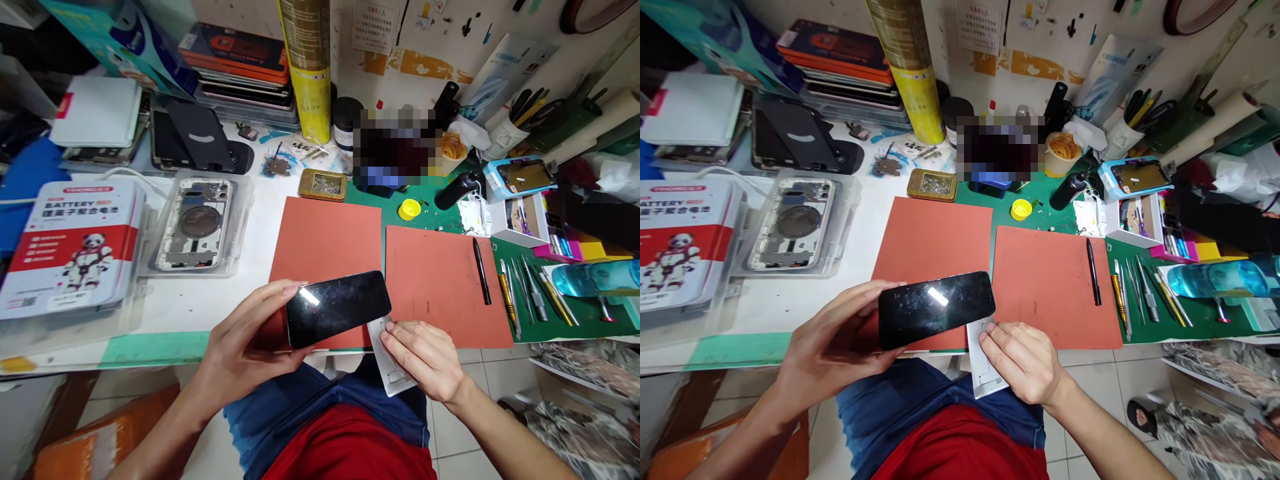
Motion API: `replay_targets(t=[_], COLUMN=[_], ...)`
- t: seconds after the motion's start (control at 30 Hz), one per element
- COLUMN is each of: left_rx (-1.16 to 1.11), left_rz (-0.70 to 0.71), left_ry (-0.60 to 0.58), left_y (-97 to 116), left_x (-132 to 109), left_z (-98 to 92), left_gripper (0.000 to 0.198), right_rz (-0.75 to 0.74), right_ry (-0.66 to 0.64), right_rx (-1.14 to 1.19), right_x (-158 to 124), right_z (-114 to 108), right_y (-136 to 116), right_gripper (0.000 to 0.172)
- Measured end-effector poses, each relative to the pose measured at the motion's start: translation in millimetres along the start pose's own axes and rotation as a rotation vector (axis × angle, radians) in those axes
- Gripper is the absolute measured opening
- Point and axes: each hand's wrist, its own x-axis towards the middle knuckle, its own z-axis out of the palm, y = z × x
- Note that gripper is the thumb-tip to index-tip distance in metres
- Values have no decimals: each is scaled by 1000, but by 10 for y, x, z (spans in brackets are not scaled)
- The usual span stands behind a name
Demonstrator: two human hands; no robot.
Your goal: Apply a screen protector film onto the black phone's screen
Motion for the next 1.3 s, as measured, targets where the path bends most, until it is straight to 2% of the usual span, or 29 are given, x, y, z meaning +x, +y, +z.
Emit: replay_targets(t=[0.27, 0.47, 0.73, 0.93, 1.0, 1.07, 1.2, 1.3], left_rx=[50, 54, 40, 65, 72, 74, 91, 83], left_rz=[23, 31, 27, 36, 26, 26, 28, 21], left_ry=[5, 11, 21, -2, -17, -20, -22, -43], left_y=[13, 29, 18, 35, 35, 31, 39, 81], left_x=[40, 51, 41, 60, 60, 58, 57, 51], left_z=[11, 7, 11, -7, -9, -3, 9, -4], left_gripper=[84, 83, 80, 80, 80, 80, 79, 77], right_rz=[-28, -84, -74, 15, 92, 239, 708, 1063], right_ry=[31, 35, 36, 30, 58, 126, 267, 311], right_rx=[-68, -138, -201, -108, -56, 16, 202, 385], right_x=[48, 61, 59, 52, 90, 153, 284, 342], right_z=[12, 8, -1, -57, -116, -188, -296, -297], right_y=[-34, -43, -78, -87, -115, -141, -114, -39], right_gripper=[34, 29, 26, 32, 33, 29, 8, 17])
